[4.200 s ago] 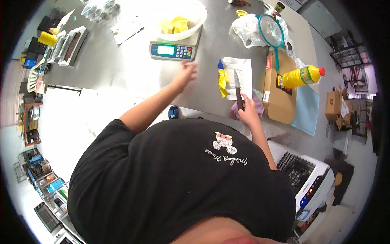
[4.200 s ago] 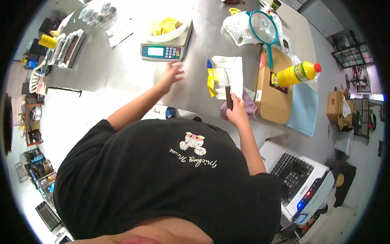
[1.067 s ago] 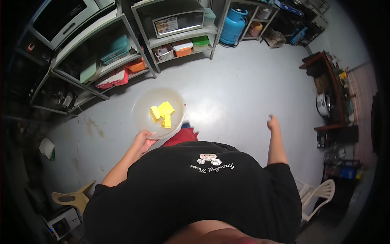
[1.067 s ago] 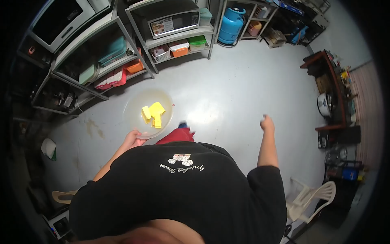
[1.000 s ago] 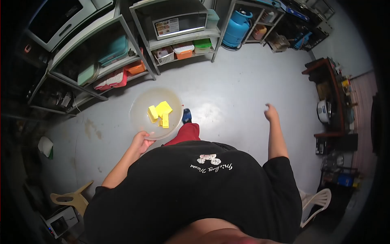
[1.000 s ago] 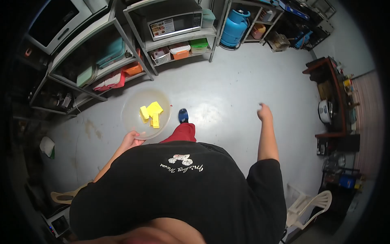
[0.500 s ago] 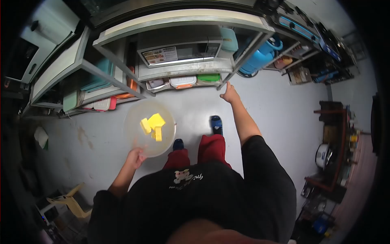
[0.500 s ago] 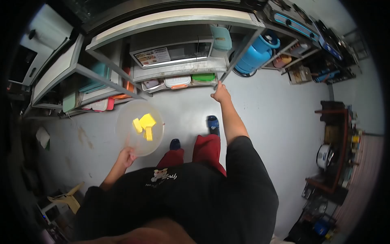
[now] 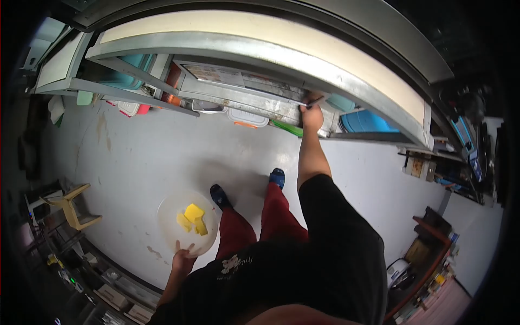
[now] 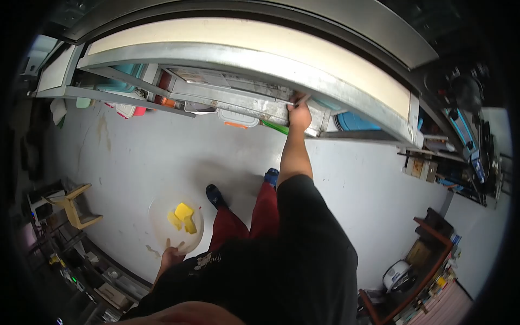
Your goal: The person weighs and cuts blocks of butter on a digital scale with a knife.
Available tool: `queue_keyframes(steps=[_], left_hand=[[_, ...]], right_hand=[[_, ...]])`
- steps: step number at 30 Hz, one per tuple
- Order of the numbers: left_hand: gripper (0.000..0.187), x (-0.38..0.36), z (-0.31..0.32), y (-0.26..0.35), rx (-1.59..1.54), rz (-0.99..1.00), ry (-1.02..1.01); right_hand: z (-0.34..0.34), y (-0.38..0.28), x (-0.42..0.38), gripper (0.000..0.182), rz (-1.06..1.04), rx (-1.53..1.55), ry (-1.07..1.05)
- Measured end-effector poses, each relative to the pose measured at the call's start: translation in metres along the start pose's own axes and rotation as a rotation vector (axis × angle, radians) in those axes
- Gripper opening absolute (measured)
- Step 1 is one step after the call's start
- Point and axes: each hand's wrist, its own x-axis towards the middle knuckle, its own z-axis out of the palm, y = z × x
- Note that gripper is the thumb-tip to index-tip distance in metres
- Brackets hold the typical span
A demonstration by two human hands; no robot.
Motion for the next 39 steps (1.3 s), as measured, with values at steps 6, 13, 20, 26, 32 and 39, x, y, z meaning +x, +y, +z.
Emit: queue_keyframes(steps=[6, 13, 20, 26, 32, 39], left_hand=[[0.088, -0.028, 0.029, -0.027, 0.092, -0.015, 0.029], [0.091, -0.015, 0.062, -0.035, 0.186, -0.069, -0.033], [0.092, 0.04, 0.076, -0.057, 0.454, -0.186, -0.175], [0.084, 0.106, 0.137, -0.109, 0.457, -0.212, -0.352], [0.041, 0.089, 0.259, -0.105, 0.446, -0.264, -0.286], [0.044, 0.099, 0.353, -0.049, 0.213, 0.196, -0.364]], right_hand=[[0.013, -0.012, -0.004, 0.027, 0.036, 0.013, 0.194], [0.007, 0.004, -0.003, 0.044, -0.066, -0.026, 0.072], [-0.039, 0.019, -0.022, 0.082, -0.245, -0.086, -0.275], [-0.172, -0.039, -0.121, 0.068, -0.402, 0.278, -0.473], [-0.323, -0.057, -0.117, 0.026, -0.988, 0.484, 0.392], [-0.354, -0.06, -0.058, 0.005, -0.846, 0.393, 0.438]])
